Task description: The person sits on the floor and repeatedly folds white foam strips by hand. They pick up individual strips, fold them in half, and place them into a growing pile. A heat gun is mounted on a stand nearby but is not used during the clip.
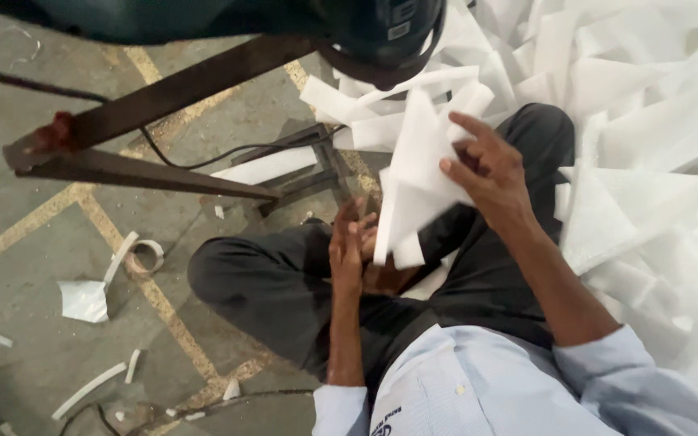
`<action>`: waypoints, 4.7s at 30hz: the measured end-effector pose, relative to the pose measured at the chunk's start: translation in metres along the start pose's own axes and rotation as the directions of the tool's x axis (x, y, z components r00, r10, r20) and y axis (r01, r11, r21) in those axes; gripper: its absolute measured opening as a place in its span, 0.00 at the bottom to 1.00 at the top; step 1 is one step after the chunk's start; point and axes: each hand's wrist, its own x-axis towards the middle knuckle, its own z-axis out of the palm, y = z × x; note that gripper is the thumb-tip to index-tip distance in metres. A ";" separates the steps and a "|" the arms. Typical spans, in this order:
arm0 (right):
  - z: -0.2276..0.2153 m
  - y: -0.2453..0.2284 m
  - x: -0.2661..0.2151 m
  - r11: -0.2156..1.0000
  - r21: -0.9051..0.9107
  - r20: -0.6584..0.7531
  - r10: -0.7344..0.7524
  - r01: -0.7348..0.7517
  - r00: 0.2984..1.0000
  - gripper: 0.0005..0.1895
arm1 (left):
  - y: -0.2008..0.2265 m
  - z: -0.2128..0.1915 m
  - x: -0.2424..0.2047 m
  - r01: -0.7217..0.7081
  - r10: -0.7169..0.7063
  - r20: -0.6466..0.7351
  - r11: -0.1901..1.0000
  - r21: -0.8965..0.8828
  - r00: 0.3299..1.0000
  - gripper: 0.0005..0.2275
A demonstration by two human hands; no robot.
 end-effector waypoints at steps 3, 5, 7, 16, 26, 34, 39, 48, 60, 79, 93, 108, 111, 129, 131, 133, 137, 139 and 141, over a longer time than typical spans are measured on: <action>-0.001 0.003 -0.014 0.984 0.174 0.024 0.016 -0.020 1.000 0.20 | 0.033 0.015 -0.008 -0.018 0.048 0.205 0.989 -0.149 0.978 0.27; 0.000 0.011 -0.028 0.978 0.206 -0.004 0.042 -0.040 0.999 0.15 | 0.050 0.025 -0.020 -0.013 0.058 0.251 0.984 -0.179 0.966 0.26; 0.001 0.013 -0.038 0.987 0.152 -0.070 0.057 -0.046 0.996 0.13 | 0.063 0.037 -0.028 -0.020 0.046 0.205 0.992 -0.126 0.978 0.25; 0.003 -0.022 -0.069 0.966 -0.222 -0.075 -0.155 0.135 0.985 0.08 | 0.094 0.070 -0.041 -0.298 0.298 0.018 0.945 0.132 0.954 0.18; 0.000 -0.002 -0.080 0.987 0.140 0.041 0.072 -0.077 0.997 0.07 | 0.102 0.099 -0.050 -0.377 0.370 0.080 0.917 0.132 0.926 0.25; -0.013 -0.022 -0.071 0.995 0.086 0.292 0.015 -0.042 0.956 0.33 | 0.124 0.111 -0.054 -0.186 0.174 0.122 0.978 0.092 0.977 0.40; -0.020 -0.036 -0.061 0.985 0.164 0.445 -0.026 -0.053 0.895 0.42 | 0.116 0.111 -0.056 -0.154 0.164 0.093 0.982 -0.108 0.982 0.41; -0.012 -0.051 -0.061 0.973 0.184 0.472 0.038 -0.140 0.881 0.42 | 0.127 0.119 -0.058 -0.145 0.158 0.026 0.951 -0.271 0.987 0.38; -0.020 -0.063 -0.049 0.994 0.083 0.385 0.030 -0.067 0.922 0.40 | 0.155 0.136 -0.044 -0.163 0.183 0.004 0.882 -0.442 0.983 0.36; 0.009 -0.077 0.065 0.907 0.392 0.356 -0.302 0.153 0.884 0.35 | 0.173 0.120 0.084 -0.072 0.105 0.013 0.762 -0.644 0.994 0.39; 0.010 -0.078 0.022 0.954 -0.290 0.213 -0.016 0.079 0.977 0.41 | 0.116 0.110 0.065 -0.250 0.238 0.105 0.961 0.121 0.965 0.45; -0.021 -0.020 -0.038 0.983 0.068 0.372 0.135 -0.172 0.918 0.43 | 0.096 0.096 0.012 0.154 -0.157 0.207 0.988 0.027 0.966 0.30; -0.038 -0.022 -0.051 0.955 -0.206 0.350 0.275 -0.212 0.896 0.40 | 0.094 0.079 0.007 0.304 -0.274 0.243 0.948 -0.096 0.931 0.30; -0.065 -0.018 -0.043 0.942 -0.310 0.034 -0.123 0.128 0.992 0.31 | 0.111 0.043 0.060 0.507 -0.400 0.332 0.783 -0.361 0.854 0.44; -0.061 -0.021 -0.040 0.946 -0.275 0.018 -0.172 0.171 0.985 0.29 | 0.123 0.042 0.066 0.446 -0.327 0.335 0.808 -0.386 0.883 0.44; -0.058 -0.027 -0.034 0.908 -0.311 0.036 -0.284 0.281 0.958 0.30 | 0.136 0.045 0.070 0.361 -0.232 0.354 0.860 -0.360 0.906 0.44; -0.053 -0.041 -0.028 0.901 -0.349 0.014 -0.270 0.257 0.963 0.31 | 0.164 0.059 0.078 0.250 -0.169 0.268 0.919 -0.305 0.949 0.39; -0.050 -0.045 -0.027 0.900 -0.333 0.011 -0.294 0.281 0.956 0.31 | 0.173 0.066 0.078 0.180 -0.128 0.207 0.950 -0.254 0.970 0.35; -0.049 -0.047 -0.029 0.852 -0.399 0.041 -0.353 0.340 0.935 0.33 | 0.177 0.069 0.077 0.175 -0.164 0.092 0.976 -0.130 0.982 0.31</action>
